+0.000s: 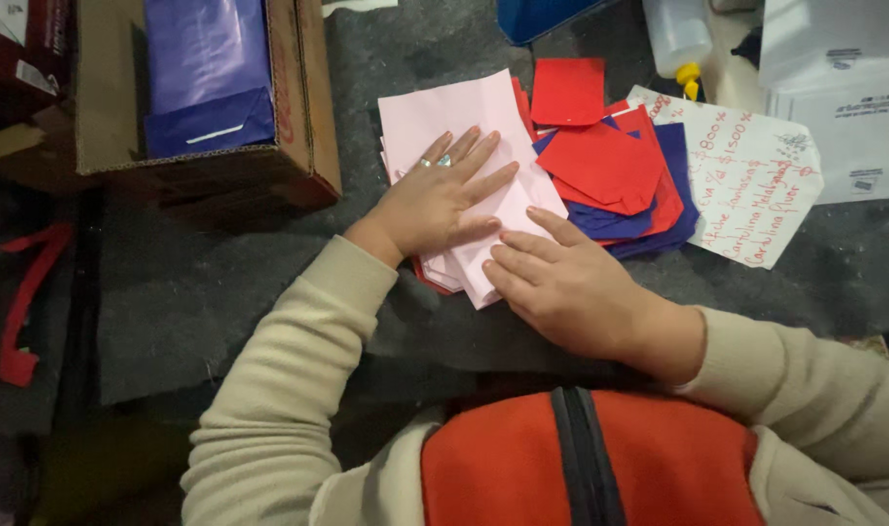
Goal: The person folds pink sheets of paper into small rectangular packets by hand. They fold the sides inward, then fold the bottom and top edges up to create a sealed packet, and place the finished items into a cardboard box.
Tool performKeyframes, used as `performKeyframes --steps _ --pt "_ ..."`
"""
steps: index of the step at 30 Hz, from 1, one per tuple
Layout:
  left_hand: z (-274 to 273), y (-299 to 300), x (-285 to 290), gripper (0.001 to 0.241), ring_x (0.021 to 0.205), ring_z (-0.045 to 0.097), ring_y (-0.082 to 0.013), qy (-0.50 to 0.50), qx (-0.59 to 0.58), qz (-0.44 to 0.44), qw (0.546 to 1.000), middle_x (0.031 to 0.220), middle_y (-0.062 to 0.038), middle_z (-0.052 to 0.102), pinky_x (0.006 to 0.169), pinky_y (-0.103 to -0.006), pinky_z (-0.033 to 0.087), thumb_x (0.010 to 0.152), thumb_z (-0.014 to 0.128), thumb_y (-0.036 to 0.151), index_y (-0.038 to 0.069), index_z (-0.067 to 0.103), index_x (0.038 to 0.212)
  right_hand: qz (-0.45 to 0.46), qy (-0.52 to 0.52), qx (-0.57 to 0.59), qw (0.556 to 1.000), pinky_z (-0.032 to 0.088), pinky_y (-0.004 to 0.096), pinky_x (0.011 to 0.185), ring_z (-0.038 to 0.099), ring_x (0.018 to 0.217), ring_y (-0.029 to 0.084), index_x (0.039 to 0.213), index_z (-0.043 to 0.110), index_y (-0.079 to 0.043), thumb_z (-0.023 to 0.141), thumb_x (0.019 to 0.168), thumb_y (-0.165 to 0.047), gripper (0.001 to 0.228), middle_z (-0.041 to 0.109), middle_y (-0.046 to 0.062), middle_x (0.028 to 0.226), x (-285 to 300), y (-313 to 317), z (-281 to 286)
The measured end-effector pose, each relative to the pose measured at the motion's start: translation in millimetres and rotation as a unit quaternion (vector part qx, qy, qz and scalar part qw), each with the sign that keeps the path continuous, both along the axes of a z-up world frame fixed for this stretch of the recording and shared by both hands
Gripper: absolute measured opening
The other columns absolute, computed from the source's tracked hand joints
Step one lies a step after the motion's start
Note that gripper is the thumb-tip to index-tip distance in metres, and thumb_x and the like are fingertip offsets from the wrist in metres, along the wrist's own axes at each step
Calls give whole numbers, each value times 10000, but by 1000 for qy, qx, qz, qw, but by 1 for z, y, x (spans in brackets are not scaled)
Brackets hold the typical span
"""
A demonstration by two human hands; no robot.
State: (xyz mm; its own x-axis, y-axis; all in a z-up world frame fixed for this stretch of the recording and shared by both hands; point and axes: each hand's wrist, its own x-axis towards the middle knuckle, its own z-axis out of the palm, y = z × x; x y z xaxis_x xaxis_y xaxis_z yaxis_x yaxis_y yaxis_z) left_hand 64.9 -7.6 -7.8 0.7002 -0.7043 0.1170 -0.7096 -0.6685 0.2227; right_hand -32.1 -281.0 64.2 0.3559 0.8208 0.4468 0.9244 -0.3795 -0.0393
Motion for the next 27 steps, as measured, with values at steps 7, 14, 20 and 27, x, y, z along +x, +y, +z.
performKeyframes --steps 7,14,20,27 --pt "-4 0 2 776 1792 265 -442 0 4 9 1000 1929 -227 331 1456 -595 169 1179 456 734 288 527 1812 19 -2 5 1000 538 563 1242 772 1319 318 1303 795 -13 769 999 -204 360 827 142 1328 -1 7 -11" --pt "-9 2 6 650 1803 251 -411 29 -33 17 999 1944 -176 329 1461 -580 146 1237 434 561 279 527 1816 11 -9 -5 1000 575 526 1178 791 1264 328 1307 804 -2 737 967 -203 400 831 152 1303 1 11 -12" --pt "-8 11 10 606 1834 247 -388 96 -122 3 988 1947 -159 372 1493 -565 136 1269 416 462 214 538 1808 -8 -6 0 1000 572 519 1175 791 1228 321 1312 809 -15 730 962 -174 393 836 153 1304 7 15 -8" --pt "-8 11 12 603 1835 243 -360 123 -141 14 982 1942 -159 387 1498 -544 117 1264 407 429 200 535 1808 -30 -57 -17 998 536 568 1226 789 1251 330 1389 834 -76 728 974 -206 448 827 164 1334 4 22 1"
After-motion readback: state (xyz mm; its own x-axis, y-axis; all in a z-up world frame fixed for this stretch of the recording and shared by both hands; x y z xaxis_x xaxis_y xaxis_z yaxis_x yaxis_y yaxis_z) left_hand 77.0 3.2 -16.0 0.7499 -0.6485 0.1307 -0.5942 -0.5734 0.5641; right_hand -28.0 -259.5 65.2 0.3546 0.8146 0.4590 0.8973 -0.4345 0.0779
